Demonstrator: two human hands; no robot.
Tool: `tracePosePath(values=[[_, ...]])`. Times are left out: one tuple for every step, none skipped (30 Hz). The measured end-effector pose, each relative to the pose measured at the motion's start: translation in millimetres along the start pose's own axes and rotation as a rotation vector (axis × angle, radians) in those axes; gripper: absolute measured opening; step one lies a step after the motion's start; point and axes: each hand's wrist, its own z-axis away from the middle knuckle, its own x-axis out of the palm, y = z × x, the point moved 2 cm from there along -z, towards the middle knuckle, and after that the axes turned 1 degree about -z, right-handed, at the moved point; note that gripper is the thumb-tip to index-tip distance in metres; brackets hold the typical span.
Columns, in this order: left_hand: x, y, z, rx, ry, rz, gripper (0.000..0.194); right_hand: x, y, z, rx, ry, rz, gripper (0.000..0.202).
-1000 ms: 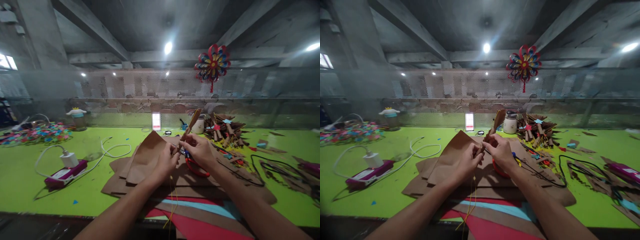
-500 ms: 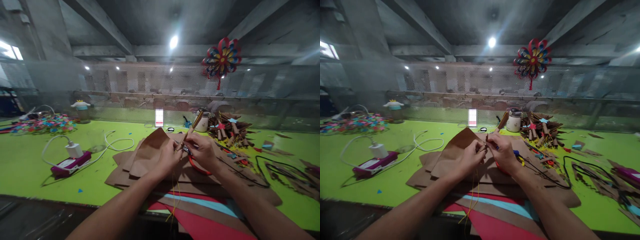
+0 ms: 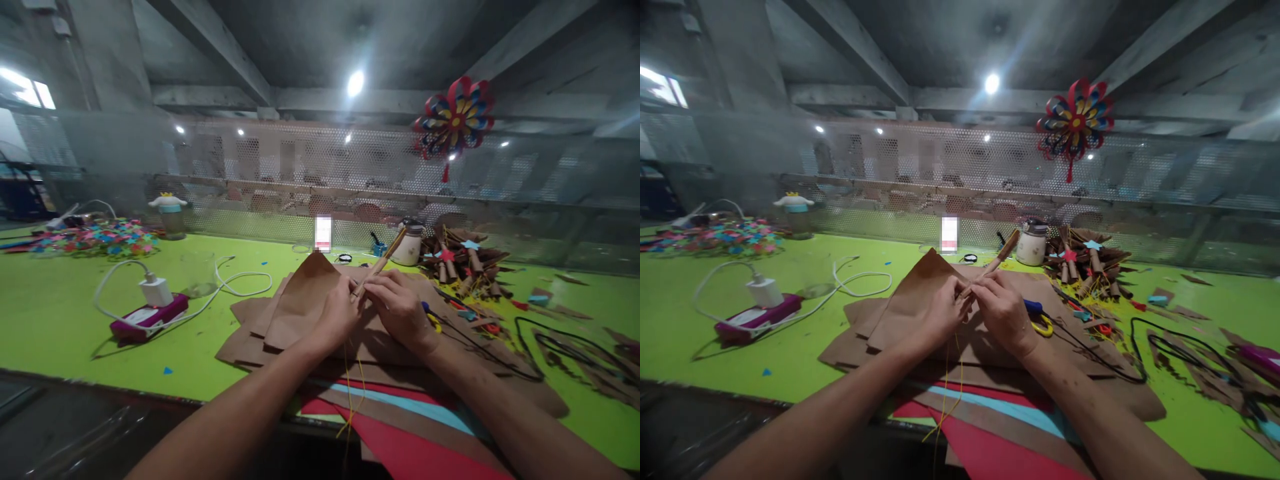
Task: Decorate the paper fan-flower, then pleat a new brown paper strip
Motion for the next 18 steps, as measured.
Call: tracePosePath(values=[[-0.9, 0, 1, 0.003, 0.01, -0.02, 0.015, 1, 0, 1, -0.005, -0.002, 0.001, 0.02], [-1.5, 1, 1, 0.004, 0.018, -0.037, 0.015, 1, 0, 1, -0.01, -0.005, 0.001, 0.021], [-1.9, 0, 1, 0.004, 0.025, -0.051, 0.014, 2, 0, 2, -0.015, -0.007, 0.001, 0.022], [-1.9, 0, 1, 0.005, 0.03, -0.059, 0.014, 2, 0, 2, -0.02, -0.008, 0.0, 0.023], [-1.8, -1, 1, 0.008, 0.032, -0.062, 0.013, 3, 0, 3, -0.021, -0.008, 0.001, 0.024], [-1.5, -3, 1, 0.015, 0.033, -0.062, 0.013, 4, 0, 4, -0.019, -0.012, 0.002, 0.024], [-1.2, -4, 1, 0.025, 0.034, -0.06, 0.013, 4, -1, 4, -0.015, -0.021, 0.004, 0.025], [-0.8, -5, 1, 0.034, 0.037, -0.06, 0.014, 5, -1, 5, -0.008, -0.031, 0.006, 0.027], [-0.6, -6, 1, 0.044, 0.04, -0.062, 0.014, 6, -1, 7, 0.0, -0.041, 0.007, 0.029], [-0.3, -7, 0, 0.052, 0.044, -0.065, 0.014, 7, -1, 8, 0.006, -0.05, 0.008, 0.032], [-0.2, -8, 0, 0.053, 0.049, -0.069, 0.013, 9, -1, 10, 0.011, -0.053, 0.007, 0.036], [-0.2, -8, 1, 0.05, 0.055, -0.073, 0.013, 10, -1, 12, 0.015, -0.051, 0.005, 0.04], [-0.2, -8, 1, 0.044, 0.057, -0.077, 0.013, 11, 0, 13, 0.019, -0.047, 0.005, 0.043], [-0.2, -8, 1, 0.039, 0.059, -0.08, 0.014, 12, 0, 15, 0.025, -0.044, 0.008, 0.046], [-0.3, -8, 1, 0.035, 0.059, -0.085, 0.015, 13, 1, 16, 0.03, -0.045, 0.013, 0.048], [-0.4, -7, 1, 0.032, 0.058, -0.093, 0.016, 13, 2, 17, 0.034, -0.048, 0.02, 0.05], [-0.6, -7, 1, 0.03, 0.057, -0.1, 0.016, 14, 2, 18, 0.033, -0.052, 0.025, 0.051], [-0.9, -7, 1, 0.03, 0.058, -0.105, 0.015, 14, 2, 18, 0.028, -0.057, 0.029, 0.052]])
